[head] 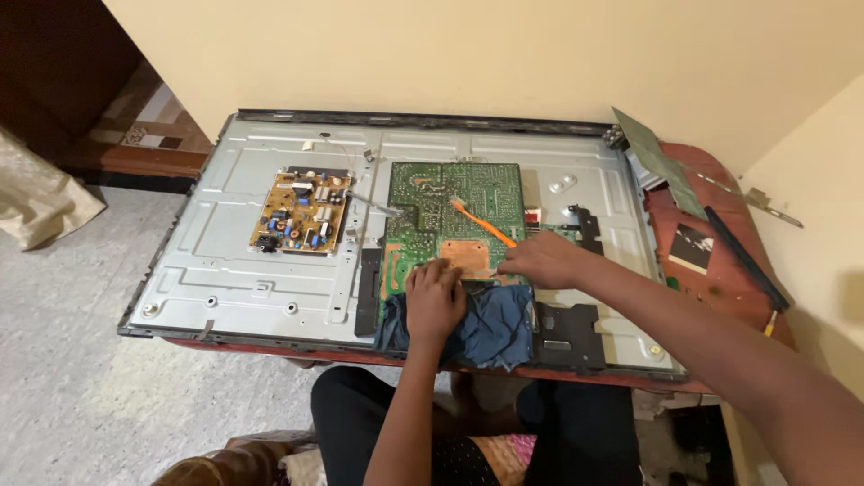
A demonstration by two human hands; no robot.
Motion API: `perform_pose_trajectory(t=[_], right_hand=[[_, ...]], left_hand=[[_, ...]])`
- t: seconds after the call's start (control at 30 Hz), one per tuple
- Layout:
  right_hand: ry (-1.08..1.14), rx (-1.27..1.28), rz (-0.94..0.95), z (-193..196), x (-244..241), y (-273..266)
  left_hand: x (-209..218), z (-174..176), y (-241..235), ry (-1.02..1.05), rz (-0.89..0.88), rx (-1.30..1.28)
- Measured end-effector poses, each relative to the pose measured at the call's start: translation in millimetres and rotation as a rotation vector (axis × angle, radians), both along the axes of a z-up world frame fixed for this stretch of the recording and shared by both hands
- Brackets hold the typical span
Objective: The person uses an orange plastic scraper to clean a specific area on a green circuit board. The board rests on a blue cloth inside a disassembled appliance casing. The person repeatedly scrapes the same region while holding the board steady with their other hand.
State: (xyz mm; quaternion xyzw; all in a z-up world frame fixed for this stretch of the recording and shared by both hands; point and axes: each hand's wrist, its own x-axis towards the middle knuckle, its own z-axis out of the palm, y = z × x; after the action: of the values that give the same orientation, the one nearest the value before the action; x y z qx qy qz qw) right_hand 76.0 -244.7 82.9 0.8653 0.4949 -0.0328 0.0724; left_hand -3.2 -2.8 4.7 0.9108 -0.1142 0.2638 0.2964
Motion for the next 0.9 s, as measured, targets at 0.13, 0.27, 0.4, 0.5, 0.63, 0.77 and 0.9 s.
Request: perform_pose_trajectory(t=[0.13,0.27,0.4,0.5,0.63,0.77,0.9], right_hand=[[-0.011,-0.07,0.127,9,11,3],[-0.018,-0.189,0.14,13,15,10],[0.057,-0.018,0.066,8,9,1],[0.056,0.076,0.051,3,3,-9],[0.007,0.124,0.049,-4,-5,-13],[-0.042,0.128,0.032,-10,-9,-19],[-0.061,0.268,0.042,-19,-16,-26]], left_hand=[[-3,-2,-3,-0.002,-0.003,-0.018],[-2,0,-2,-0.011,-0.003,-0.007],[-2,0,-1,-0.013,0.001,-0.006],[-2,0,-2,-0.009,-0.007,-0.009],[-2,0,-1,-0.026,-0.007,-0.006],[-1,0,-2,-0.029,-0.001,-0.015],[-2,2,-2,-0.017,-0.001,-0.014]])
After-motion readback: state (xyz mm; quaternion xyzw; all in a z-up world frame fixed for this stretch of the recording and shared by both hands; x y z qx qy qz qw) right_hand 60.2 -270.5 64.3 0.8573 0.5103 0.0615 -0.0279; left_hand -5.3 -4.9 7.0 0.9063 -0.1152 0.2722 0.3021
